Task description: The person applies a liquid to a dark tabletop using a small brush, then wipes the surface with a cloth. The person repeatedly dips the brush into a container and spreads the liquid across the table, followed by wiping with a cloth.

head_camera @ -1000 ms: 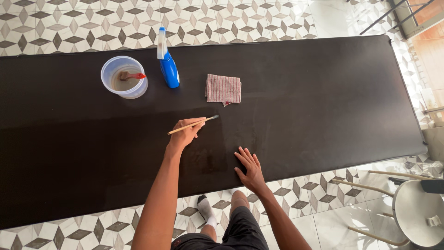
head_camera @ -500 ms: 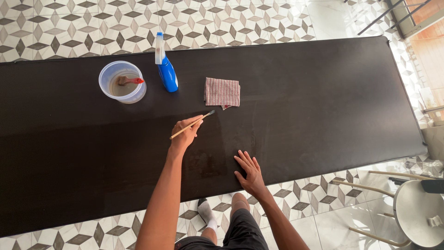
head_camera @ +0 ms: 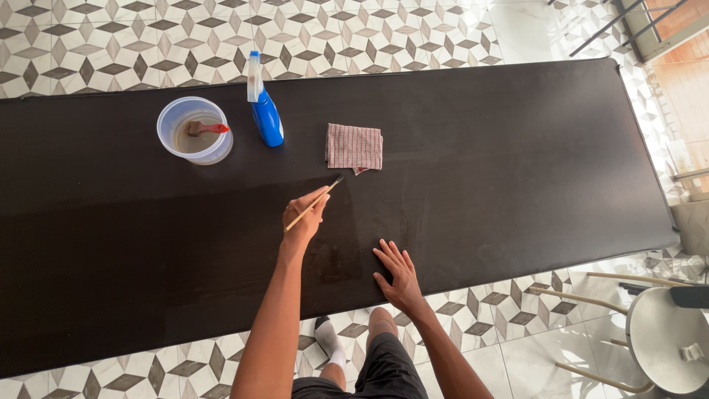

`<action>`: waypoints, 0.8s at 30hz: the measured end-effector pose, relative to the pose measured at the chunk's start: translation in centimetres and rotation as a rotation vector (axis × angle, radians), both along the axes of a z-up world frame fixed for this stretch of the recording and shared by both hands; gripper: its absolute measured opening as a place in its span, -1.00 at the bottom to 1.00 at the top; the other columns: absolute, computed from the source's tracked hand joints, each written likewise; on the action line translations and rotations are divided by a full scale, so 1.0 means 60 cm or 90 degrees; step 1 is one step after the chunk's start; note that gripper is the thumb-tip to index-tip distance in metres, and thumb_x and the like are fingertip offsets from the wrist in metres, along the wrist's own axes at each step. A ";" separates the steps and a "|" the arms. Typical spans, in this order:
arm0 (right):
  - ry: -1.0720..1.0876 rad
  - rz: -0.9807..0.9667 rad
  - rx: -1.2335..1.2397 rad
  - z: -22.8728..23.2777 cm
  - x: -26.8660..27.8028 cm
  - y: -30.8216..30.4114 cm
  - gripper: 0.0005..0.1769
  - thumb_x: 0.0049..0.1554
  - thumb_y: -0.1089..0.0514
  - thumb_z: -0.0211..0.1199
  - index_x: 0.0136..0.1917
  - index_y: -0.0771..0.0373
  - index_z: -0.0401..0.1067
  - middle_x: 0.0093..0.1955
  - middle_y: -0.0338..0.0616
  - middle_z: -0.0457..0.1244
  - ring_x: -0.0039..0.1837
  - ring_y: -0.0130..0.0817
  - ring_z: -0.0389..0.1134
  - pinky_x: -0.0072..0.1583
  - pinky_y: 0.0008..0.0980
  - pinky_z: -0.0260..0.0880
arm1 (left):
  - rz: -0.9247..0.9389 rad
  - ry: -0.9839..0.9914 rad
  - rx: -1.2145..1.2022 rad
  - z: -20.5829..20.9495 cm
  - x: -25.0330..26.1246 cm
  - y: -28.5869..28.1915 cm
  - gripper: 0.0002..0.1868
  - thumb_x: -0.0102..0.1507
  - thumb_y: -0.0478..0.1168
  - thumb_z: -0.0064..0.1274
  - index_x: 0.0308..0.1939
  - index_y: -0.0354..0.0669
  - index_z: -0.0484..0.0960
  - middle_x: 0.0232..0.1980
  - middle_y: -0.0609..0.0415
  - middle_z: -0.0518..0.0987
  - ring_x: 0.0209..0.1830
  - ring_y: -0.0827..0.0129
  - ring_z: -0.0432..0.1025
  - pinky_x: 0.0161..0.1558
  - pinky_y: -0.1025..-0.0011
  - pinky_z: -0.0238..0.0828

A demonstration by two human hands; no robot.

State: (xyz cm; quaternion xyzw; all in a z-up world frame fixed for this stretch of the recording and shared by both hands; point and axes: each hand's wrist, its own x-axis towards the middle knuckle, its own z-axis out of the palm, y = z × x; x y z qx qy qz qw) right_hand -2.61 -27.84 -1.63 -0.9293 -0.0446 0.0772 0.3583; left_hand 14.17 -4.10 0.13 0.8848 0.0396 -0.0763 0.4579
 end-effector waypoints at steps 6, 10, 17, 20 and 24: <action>-0.011 -0.003 0.001 -0.002 -0.001 0.001 -0.33 0.14 0.16 0.27 0.51 0.10 0.27 0.66 -0.20 0.01 0.70 -0.22 -0.14 0.62 -0.03 -0.32 | -0.030 -0.018 -0.011 0.012 -0.011 -0.003 -0.67 0.34 0.00 0.09 0.16 0.09 0.70 -0.39 0.03 0.72 -0.58 0.34 0.58 -0.33 0.36 0.53; -0.018 -0.005 -0.004 -0.003 -0.002 0.000 -0.33 0.13 0.17 0.28 0.51 0.11 0.26 0.66 -0.18 0.00 0.70 -0.21 -0.14 0.61 -0.03 -0.31 | -0.053 -0.029 -0.031 0.017 -0.037 0.010 -0.68 0.32 -0.04 0.14 0.12 0.07 0.72 -0.39 -0.01 0.70 -0.57 0.32 0.58 -0.35 0.34 0.54; -0.014 -0.005 -0.008 -0.015 -0.005 0.000 -0.32 0.13 0.15 0.28 0.51 0.10 0.26 0.66 -0.18 -0.01 0.70 -0.22 -0.15 0.62 -0.03 -0.33 | -0.101 -0.011 -0.038 0.007 -0.177 0.038 -0.69 0.25 -0.10 0.19 0.08 0.10 0.74 -0.29 -0.02 0.73 -0.56 0.28 0.59 -0.40 0.31 0.55; -0.021 0.001 -0.014 -0.023 -0.005 -0.003 -0.32 0.13 0.15 0.28 0.51 0.11 0.26 0.67 -0.16 -0.02 0.71 -0.21 -0.17 0.61 -0.02 -0.32 | -0.096 -0.157 -0.050 0.007 -0.258 0.051 -0.73 0.30 -0.10 0.19 0.08 0.09 0.73 -0.24 0.00 0.74 -0.46 0.26 0.61 -0.38 0.36 0.57; -0.033 0.008 -0.014 -0.038 -0.006 -0.005 -0.33 0.14 0.14 0.28 0.51 0.11 0.26 0.67 -0.15 -0.02 0.71 -0.19 -0.17 0.61 0.00 -0.32 | 0.135 -0.015 -0.039 0.025 -0.327 0.083 -0.68 0.31 -0.13 0.12 0.14 0.02 0.71 -0.43 -0.05 0.67 -0.60 0.26 0.58 -0.51 0.32 0.49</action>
